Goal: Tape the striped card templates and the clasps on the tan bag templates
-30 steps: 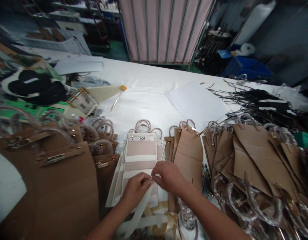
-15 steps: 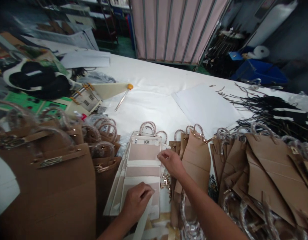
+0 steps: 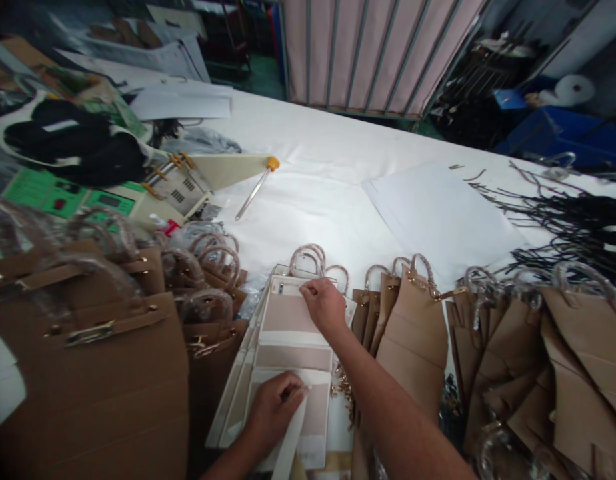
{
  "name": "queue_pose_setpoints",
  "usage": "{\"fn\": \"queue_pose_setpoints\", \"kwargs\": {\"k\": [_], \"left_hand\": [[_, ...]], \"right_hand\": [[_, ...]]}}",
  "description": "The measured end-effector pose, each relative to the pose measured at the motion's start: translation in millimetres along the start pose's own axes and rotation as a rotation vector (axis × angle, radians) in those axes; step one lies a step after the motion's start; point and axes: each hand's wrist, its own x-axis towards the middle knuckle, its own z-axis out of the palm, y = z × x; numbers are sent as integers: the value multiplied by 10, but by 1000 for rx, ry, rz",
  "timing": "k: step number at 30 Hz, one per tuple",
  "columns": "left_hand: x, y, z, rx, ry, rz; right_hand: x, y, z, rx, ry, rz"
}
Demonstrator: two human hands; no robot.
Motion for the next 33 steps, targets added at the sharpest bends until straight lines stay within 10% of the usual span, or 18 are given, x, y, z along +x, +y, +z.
{"fn": "queue_pose_setpoints", "kwargs": {"k": [12, 21, 24, 30, 33], "left_hand": [[60, 17, 15, -16, 8, 8], [68, 89, -25, -253, 49, 51], [26, 168, -45, -397, 67, -53], [-190, 403, -3, -464, 113, -99], [-327, 523, 42, -458, 109, -74]], "right_hand": [[64, 222, 118, 233, 200, 112], [26, 202, -61, 137, 122, -85], [-260, 99, -271, 239, 107, -2], [-1430, 7, -580, 640, -461, 168], [-1793, 5, -594, 769, -460, 250]]}}
